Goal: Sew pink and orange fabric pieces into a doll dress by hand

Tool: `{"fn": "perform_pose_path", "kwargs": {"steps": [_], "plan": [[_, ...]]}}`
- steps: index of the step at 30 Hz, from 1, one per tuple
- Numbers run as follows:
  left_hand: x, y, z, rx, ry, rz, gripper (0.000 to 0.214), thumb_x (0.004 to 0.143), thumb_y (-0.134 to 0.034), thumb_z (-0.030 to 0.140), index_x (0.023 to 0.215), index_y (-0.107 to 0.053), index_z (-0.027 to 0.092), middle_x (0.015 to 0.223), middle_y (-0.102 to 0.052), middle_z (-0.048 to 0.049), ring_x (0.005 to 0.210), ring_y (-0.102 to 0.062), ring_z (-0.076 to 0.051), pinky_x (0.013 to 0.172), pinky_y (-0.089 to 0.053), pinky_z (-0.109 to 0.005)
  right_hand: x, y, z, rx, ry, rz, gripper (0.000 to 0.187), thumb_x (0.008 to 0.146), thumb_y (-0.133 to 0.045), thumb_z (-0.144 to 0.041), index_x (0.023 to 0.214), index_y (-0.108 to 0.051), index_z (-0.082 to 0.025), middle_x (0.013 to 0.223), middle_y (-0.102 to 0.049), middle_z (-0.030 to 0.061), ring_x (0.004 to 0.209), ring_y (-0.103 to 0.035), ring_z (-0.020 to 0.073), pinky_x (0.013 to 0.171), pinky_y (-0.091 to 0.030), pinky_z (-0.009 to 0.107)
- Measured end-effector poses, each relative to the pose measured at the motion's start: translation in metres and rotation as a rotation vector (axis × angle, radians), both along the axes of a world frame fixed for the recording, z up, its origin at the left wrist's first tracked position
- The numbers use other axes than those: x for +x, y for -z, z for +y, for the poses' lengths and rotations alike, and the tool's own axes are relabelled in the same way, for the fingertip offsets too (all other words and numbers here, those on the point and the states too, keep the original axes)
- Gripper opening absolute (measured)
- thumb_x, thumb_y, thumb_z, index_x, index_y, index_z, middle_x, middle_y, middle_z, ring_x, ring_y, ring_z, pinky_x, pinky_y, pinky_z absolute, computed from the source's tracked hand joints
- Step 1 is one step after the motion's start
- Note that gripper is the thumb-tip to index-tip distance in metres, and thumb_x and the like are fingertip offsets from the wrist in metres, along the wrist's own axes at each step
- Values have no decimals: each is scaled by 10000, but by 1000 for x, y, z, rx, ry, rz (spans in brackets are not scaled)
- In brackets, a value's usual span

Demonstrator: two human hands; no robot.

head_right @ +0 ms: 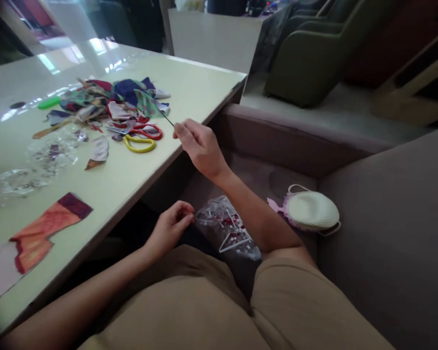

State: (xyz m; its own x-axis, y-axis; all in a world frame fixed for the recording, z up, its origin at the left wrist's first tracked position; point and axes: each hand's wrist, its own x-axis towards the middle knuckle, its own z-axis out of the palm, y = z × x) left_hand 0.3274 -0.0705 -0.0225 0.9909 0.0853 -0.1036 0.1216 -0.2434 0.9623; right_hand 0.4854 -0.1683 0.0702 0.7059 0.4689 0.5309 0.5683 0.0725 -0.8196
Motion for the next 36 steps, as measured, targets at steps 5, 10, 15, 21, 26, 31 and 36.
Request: {"fn": "perform_pose_path", "kwargs": {"steps": [5, 10, 15, 21, 26, 31, 36], "plan": [[22, 58, -59, -54, 146, 156, 200, 794, -561, 36, 912, -647, 174, 827, -727, -17, 791, -675, -146, 737, -500, -232, -15, 40, -43, 60, 150, 164, 448, 971, -473, -609, 857, -593, -193, 593, -381, -58, 491, -324, 82, 451, -244, 234], [16, 75, -90, 13, 224, 193, 232, 787, -582, 30, 950, -685, 159, 770, -719, -7, 723, -659, -151, 741, -505, -260, -14, 50, -58, 125, 180, 262, 441, 959, -491, -618, 857, -588, -200, 579, -366, -64, 468, -297, 79, 432, -213, 232], [19, 76, -99, 111, 259, 142, 174, 769, -696, 115, 936, -680, 158, 878, -661, -26, 821, -605, -167, 799, -488, -284, -13, 49, -68, 90, 185, 229, 440, 963, -490, -608, 859, -603, -196, 591, -386, -53, 499, -327, 84, 459, -239, 232], [9, 64, -90, 183, 314, 71, 326, 769, -726, 129, 1088, -666, 156, 1165, -611, -108, 976, -605, -211, 876, -499, -327, -27, 58, -57, -19, 94, 278, 428, 982, -472, -572, 886, -621, -183, 590, -406, -53, 510, -346, 94, 480, -257, 240], [-20, 27, -52, 193, 422, 13, 124, 786, -720, 135, 902, -702, 177, 947, -707, -37, 914, -658, -189, 854, -513, -275, -41, 41, -4, -191, -46, 56, 340, 996, -486, -465, 1043, -648, -171, 749, -585, 3, 671, -523, 140, 628, -401, 259], [-69, -36, 7, 249, 291, -182, 121, 915, -591, 193, 963, -697, 160, 988, -716, -86, 938, -677, -173, 863, -515, -241, -51, 17, 76, -440, -154, -326, 239, 936, -578, -324, 1084, -655, -153, 1007, -684, 99, 878, -624, 222, 775, -448, 316], [-137, -86, 67, 409, -16, -320, 202, 970, -519, 237, 982, -700, 149, 912, -712, -111, 851, -669, -168, 796, -525, -252, -51, 20, 143, -824, -67, -590, 273, 982, -469, -300, 1031, -694, -152, 1057, -656, 148, 821, -635, 245, 635, -397, 333]]}}
